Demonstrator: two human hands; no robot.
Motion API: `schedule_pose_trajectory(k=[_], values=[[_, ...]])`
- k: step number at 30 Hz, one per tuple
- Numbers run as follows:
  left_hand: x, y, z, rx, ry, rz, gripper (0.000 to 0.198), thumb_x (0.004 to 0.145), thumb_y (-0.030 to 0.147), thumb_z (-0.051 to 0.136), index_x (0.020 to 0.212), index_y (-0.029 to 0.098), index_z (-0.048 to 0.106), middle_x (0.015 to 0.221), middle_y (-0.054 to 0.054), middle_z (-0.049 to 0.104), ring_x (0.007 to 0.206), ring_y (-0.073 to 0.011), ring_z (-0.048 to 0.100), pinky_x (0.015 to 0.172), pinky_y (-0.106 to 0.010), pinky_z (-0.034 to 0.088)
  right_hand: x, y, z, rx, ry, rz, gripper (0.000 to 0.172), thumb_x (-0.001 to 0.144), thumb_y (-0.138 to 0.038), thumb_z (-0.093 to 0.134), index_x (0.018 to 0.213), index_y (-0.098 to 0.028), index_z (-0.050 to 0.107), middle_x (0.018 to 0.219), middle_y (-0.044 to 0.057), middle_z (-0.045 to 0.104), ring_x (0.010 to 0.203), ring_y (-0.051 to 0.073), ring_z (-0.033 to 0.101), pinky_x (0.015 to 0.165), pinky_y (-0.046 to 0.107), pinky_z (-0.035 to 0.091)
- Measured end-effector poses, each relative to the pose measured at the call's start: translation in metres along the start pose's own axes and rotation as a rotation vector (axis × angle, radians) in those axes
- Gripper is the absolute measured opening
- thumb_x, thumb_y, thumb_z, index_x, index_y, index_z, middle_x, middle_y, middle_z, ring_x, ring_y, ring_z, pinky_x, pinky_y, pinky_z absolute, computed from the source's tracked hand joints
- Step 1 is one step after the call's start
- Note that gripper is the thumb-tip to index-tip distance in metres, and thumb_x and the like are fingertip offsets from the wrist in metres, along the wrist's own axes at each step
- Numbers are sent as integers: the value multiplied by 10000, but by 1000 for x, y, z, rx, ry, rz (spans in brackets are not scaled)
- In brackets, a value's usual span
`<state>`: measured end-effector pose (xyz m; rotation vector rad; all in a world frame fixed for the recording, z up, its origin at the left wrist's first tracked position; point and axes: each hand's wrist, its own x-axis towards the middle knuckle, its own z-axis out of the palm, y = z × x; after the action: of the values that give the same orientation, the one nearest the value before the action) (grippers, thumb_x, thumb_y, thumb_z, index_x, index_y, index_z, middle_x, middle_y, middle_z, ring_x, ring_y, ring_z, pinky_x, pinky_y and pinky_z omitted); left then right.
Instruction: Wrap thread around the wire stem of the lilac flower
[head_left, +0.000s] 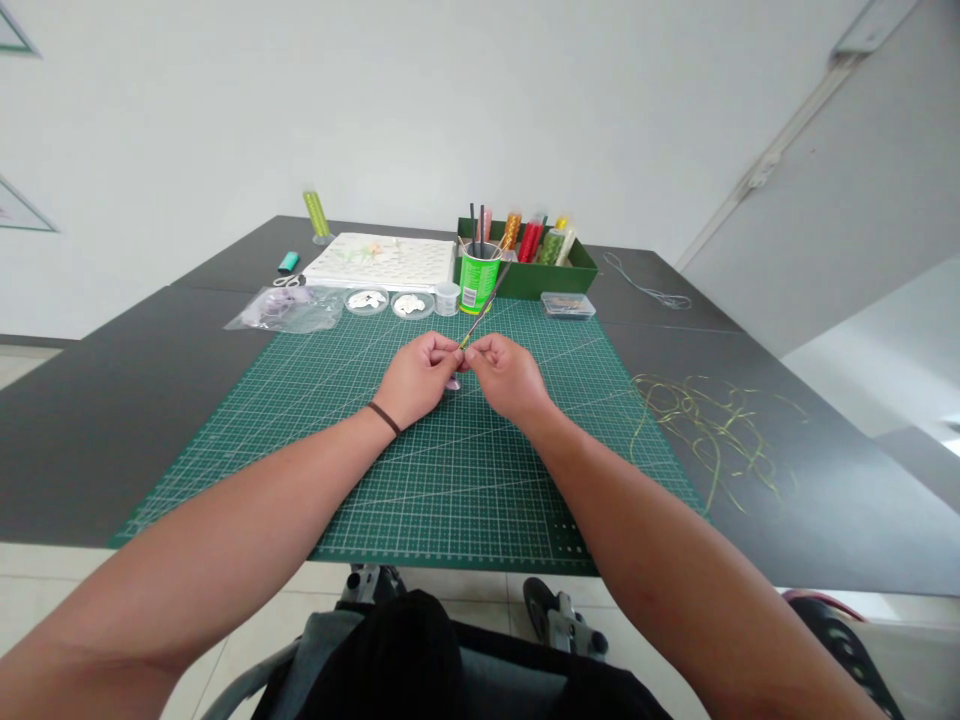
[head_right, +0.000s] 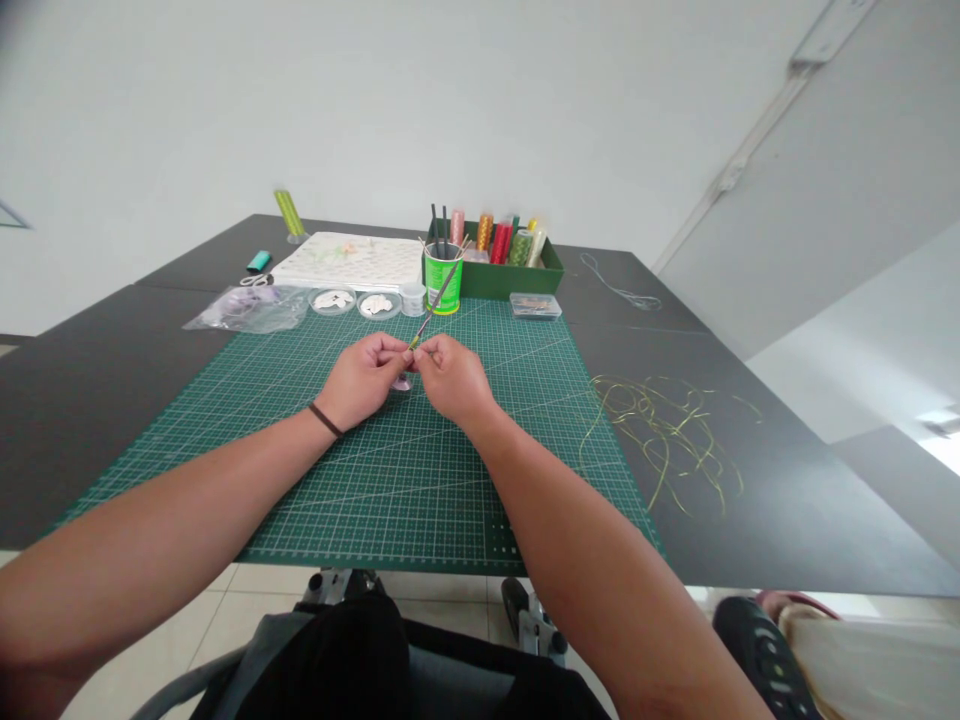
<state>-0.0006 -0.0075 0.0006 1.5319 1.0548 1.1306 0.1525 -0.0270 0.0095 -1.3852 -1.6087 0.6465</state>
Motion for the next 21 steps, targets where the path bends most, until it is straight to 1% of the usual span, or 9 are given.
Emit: schedule_pose_trajectory(k=[2, 4, 8, 12, 18, 21], values=[[0, -2, 0, 32, 15, 14, 128, 852, 272, 718, 851, 174, 635, 761, -34, 756, 558, -121, 650, 555, -249, 499, -1, -1, 0, -12, 5, -11, 145, 880, -309, 581, 767, -219, 593, 562, -47, 534, 538, 130, 468, 582, 298, 360], [0, -4, -1, 68, 21, 30, 135, 859, 292, 714, 851, 181, 639, 753, -30, 752, 565, -127, 656, 561, -253, 492, -3, -2, 0, -17, 12, -25, 134, 877, -305, 581, 774, -220, 597, 551, -55, 494, 533, 130, 446, 575, 299, 344], [-1, -3, -1, 130, 15, 52, 162, 866, 339, 714, 845, 191, 651, 718, -23, 739, 571, -139, 656, 566, -261, 473, -4, -5, 0, -43, 23, -41, 137, 873, -308, 584, 775, -216, 612, 554, -55, 480, 534, 130, 431, 560, 301, 327], [-2, 1, -1, 174, 17, 45, 156, 868, 331, 710, 838, 189, 653, 717, -24, 740, 576, -142, 659, 569, -264, 470, -4, -7, 0, -50, 40, -49, 136, 873, -305, 581, 775, -217, 614, 559, -53, 487, 554, 134, 442, 578, 301, 334], [-2, 4, 1, 75, 30, 3, 117, 861, 277, 707, 851, 181, 640, 754, -21, 752, 534, -124, 643, 537, -252, 466, -3, -6, -2, -54, 50, -45, 142, 873, -286, 567, 747, -221, 584, 569, -51, 498, 550, 131, 435, 584, 300, 334], [-3, 6, 1, 49, 39, -1, 104, 854, 247, 711, 840, 174, 639, 732, -19, 748, 526, -117, 635, 534, -243, 460, -3, -5, -2, -46, 50, -45, 143, 871, -276, 566, 739, -222, 574, 555, -58, 482, 529, 124, 416, 574, 299, 325]])
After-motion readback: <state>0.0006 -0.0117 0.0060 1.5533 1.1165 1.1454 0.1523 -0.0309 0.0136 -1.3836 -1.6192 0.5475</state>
